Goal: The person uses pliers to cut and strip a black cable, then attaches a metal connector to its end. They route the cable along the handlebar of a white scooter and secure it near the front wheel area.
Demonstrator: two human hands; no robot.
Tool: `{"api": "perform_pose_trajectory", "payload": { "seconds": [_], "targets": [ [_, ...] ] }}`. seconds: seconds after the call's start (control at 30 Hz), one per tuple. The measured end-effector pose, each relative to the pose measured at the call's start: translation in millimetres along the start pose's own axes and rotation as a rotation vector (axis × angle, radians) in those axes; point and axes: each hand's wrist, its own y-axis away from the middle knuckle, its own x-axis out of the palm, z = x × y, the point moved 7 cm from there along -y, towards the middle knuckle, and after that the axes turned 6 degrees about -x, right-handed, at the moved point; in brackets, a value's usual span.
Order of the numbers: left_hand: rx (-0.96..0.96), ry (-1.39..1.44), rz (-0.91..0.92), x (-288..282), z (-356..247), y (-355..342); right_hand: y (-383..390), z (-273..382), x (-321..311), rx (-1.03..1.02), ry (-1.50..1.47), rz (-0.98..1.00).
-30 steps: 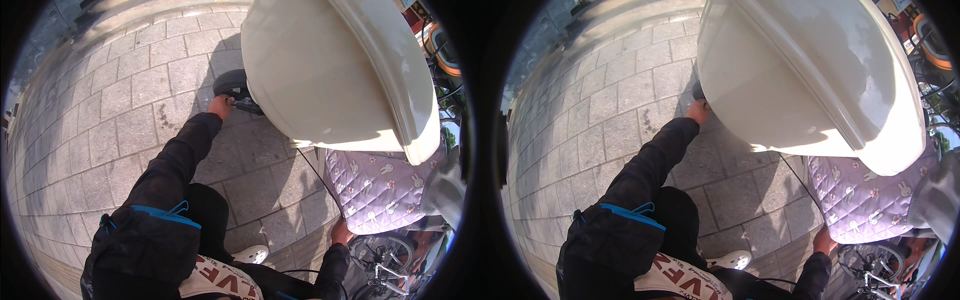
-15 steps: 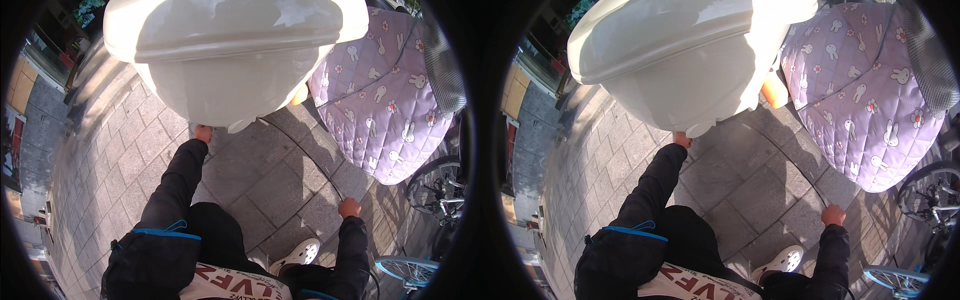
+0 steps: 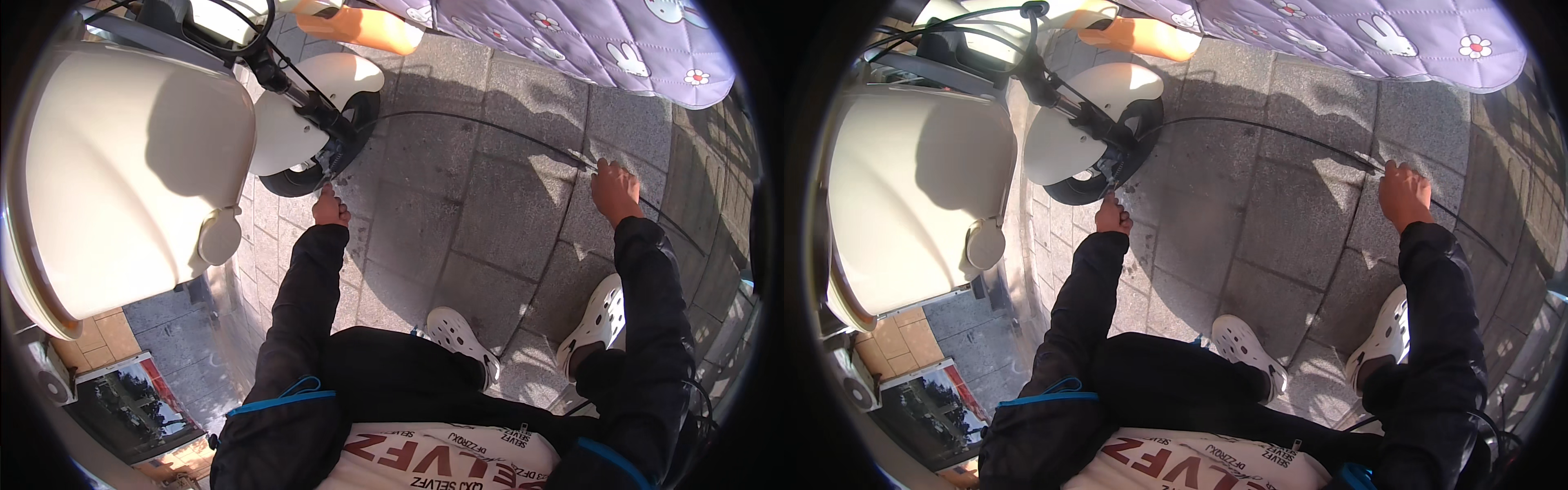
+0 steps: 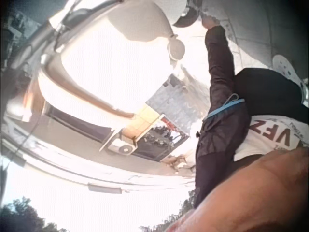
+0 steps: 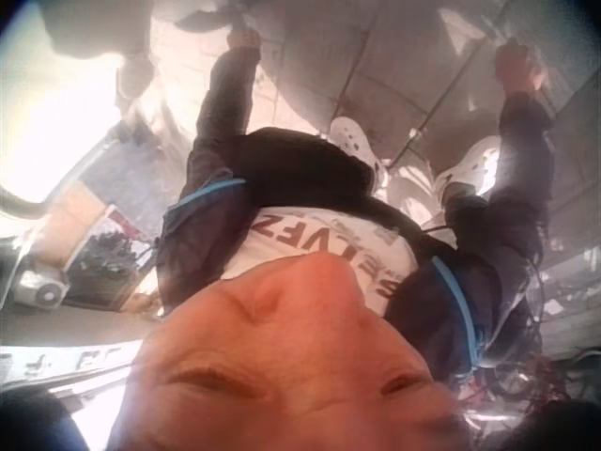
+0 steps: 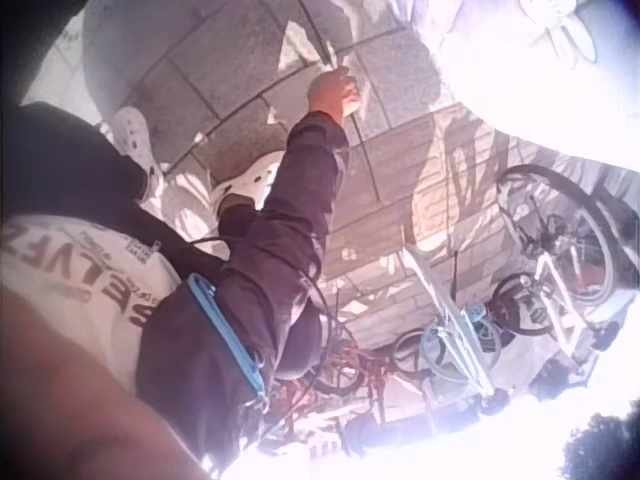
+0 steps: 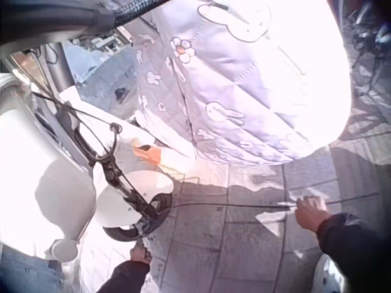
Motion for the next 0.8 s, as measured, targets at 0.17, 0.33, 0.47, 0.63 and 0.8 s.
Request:
{"api": "perform_pose_trajectory", "payload": {
  "seconds": [0.17, 0.33, 0.47, 0.63, 0.8],
  "targets": [
    [0.249, -0.382, 0.271, 119, 13, 53, 13, 55, -2, -0.101, -0.312, -0.063],
    [0.267, -0.402, 0.156, 197, -14, 16, 91, 84, 20, -0.422, -0.325, -0.029],
    [0.156, -0.155, 0.069, 224, -5, -8, 171, 67, 18, -0.521, -0.419, 0.070],
    [0.444, -0.419, 0.303, 258, -15, -61, 212, 41, 22, -0.469, -0.421, 0.055],
    [0.191, -0.005, 0.641, 344, 55, 22, 205, 40, 20, -0.430, -0.515, -0.034]
  ]
}}
